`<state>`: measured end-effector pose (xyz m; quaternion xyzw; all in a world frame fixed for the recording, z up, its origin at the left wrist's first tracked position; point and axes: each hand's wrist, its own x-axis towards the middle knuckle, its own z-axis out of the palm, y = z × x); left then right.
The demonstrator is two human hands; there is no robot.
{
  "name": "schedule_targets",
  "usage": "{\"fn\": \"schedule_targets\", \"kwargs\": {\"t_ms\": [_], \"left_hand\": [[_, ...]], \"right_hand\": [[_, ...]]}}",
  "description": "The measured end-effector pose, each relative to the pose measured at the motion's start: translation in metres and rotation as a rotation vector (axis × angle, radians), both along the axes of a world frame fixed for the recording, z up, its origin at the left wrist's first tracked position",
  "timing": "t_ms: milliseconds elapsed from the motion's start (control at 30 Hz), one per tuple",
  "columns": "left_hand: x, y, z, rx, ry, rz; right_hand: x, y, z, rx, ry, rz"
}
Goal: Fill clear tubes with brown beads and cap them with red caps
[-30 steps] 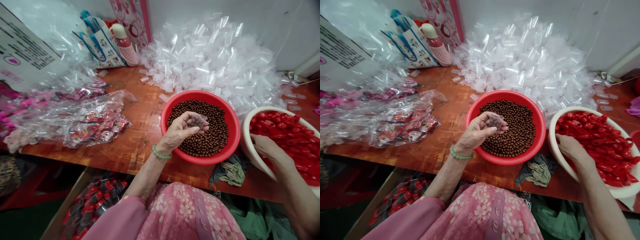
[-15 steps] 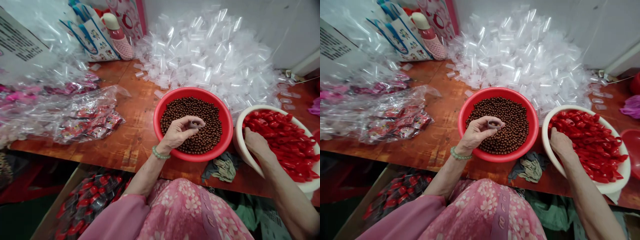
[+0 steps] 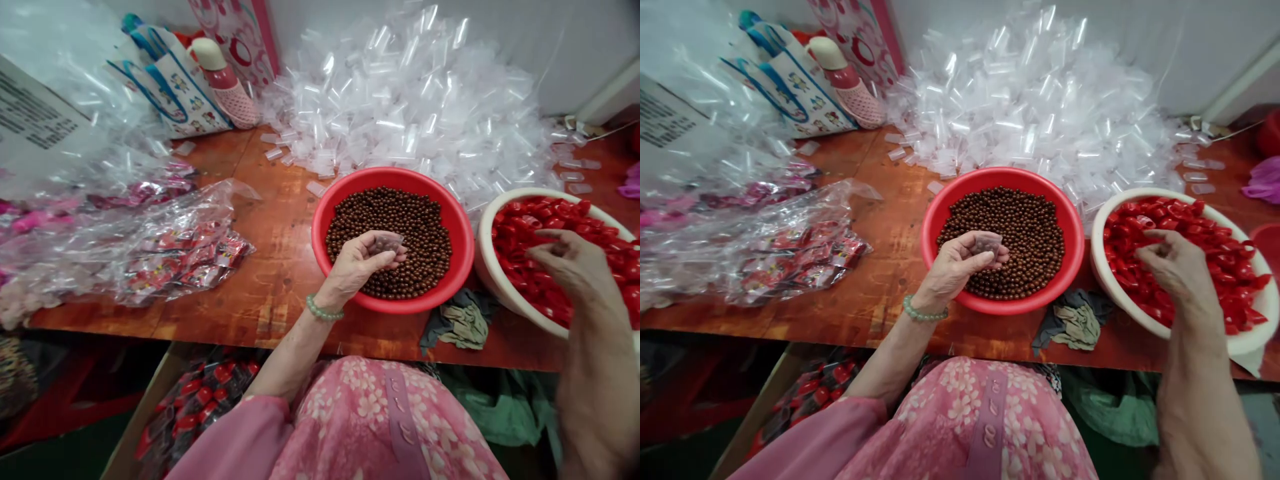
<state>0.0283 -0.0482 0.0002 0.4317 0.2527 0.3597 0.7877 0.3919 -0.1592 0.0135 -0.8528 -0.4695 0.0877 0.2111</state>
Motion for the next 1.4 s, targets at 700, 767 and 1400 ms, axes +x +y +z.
{"fn": "schedule_targets", "kwargs": {"t_ms": [700, 767, 1400], "left_hand": [[-0.003, 0.002, 0.006, 0.043, 0.207, 0.047], [-0.003, 0.002, 0.005, 0.049, 0.206, 0.034], [-0.003, 0.003, 0.001, 0.112, 0.151, -0.056]], "right_hand": [[-0.005, 0.045, -0.023, -0.466, -0.102, 0.137], [-0.004, 0.044, -0.023, -0.475, -0.109, 0.141], [0.018, 0.04, -0.012, -0.452, -0.388, 0.16]]}}
